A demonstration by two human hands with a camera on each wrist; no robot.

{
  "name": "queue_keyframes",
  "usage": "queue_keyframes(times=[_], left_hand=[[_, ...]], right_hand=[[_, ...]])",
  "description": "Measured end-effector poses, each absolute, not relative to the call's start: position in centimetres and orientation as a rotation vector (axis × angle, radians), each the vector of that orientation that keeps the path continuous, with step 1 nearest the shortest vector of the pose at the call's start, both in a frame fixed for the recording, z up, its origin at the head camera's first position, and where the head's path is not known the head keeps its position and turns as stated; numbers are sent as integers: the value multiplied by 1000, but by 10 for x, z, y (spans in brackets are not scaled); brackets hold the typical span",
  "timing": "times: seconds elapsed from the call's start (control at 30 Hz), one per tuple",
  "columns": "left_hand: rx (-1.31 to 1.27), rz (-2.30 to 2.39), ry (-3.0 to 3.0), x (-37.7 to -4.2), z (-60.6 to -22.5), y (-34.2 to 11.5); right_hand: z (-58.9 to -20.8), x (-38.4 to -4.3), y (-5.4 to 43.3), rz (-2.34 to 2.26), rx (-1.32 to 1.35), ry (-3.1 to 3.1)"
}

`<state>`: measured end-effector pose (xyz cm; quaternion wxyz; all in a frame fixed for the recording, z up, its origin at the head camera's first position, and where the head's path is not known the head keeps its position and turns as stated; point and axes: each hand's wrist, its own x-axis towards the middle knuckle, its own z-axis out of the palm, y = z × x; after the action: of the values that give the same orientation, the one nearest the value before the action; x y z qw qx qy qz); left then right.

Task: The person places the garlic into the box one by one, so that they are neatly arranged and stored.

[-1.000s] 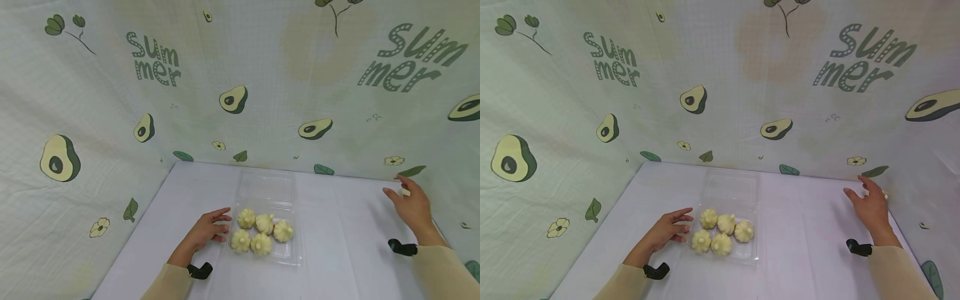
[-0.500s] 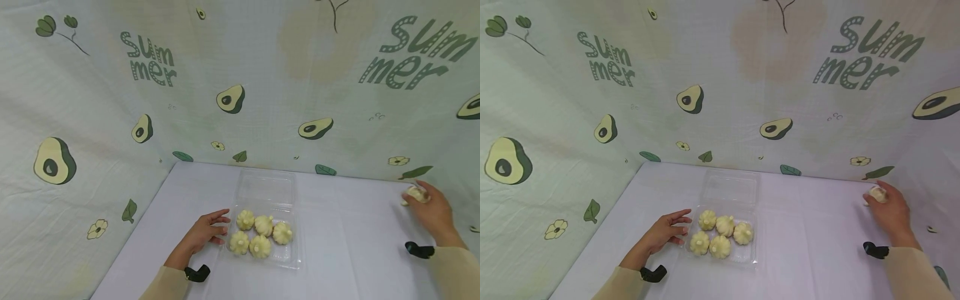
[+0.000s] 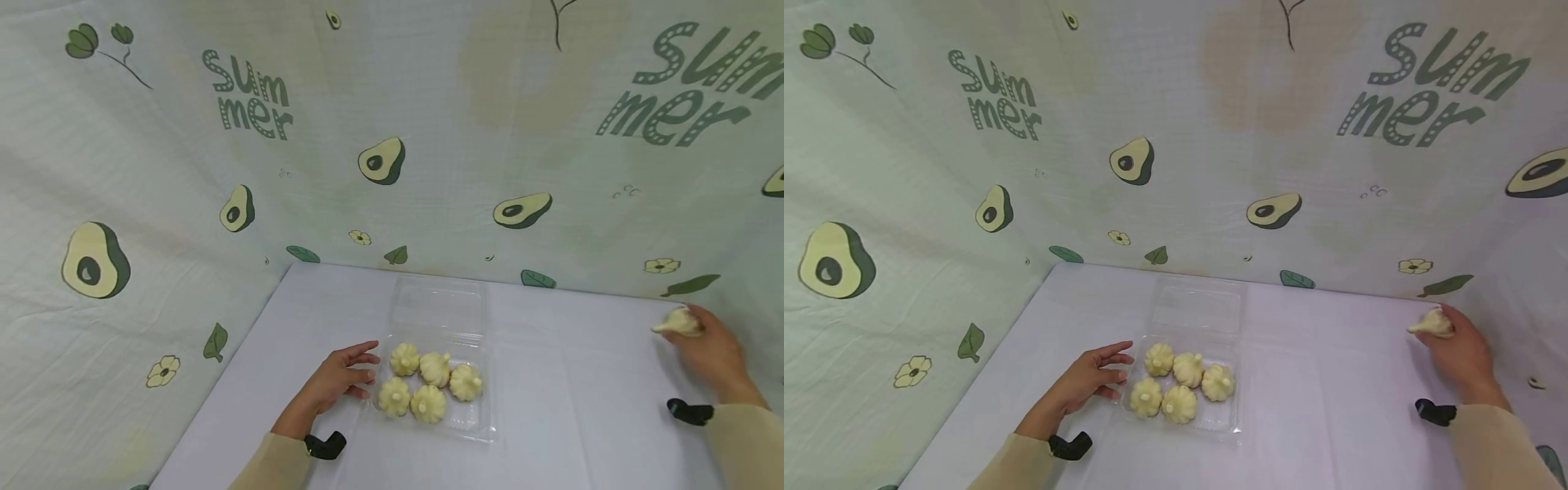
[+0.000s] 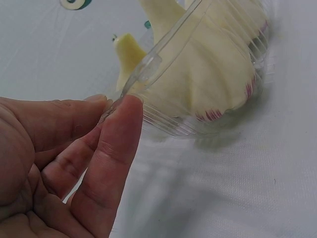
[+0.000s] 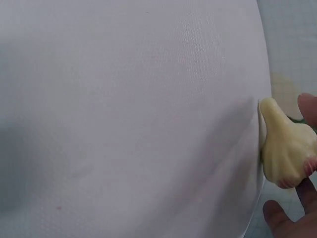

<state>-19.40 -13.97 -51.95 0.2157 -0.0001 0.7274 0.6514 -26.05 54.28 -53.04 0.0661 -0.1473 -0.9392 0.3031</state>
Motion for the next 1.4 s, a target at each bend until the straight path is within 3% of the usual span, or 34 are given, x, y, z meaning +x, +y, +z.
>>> queue_keyframes(times=[1.4], left_hand=[[15, 1812, 2008, -193, -518, -140]], right_hand=[[-543, -260, 503, 877, -267, -2855]])
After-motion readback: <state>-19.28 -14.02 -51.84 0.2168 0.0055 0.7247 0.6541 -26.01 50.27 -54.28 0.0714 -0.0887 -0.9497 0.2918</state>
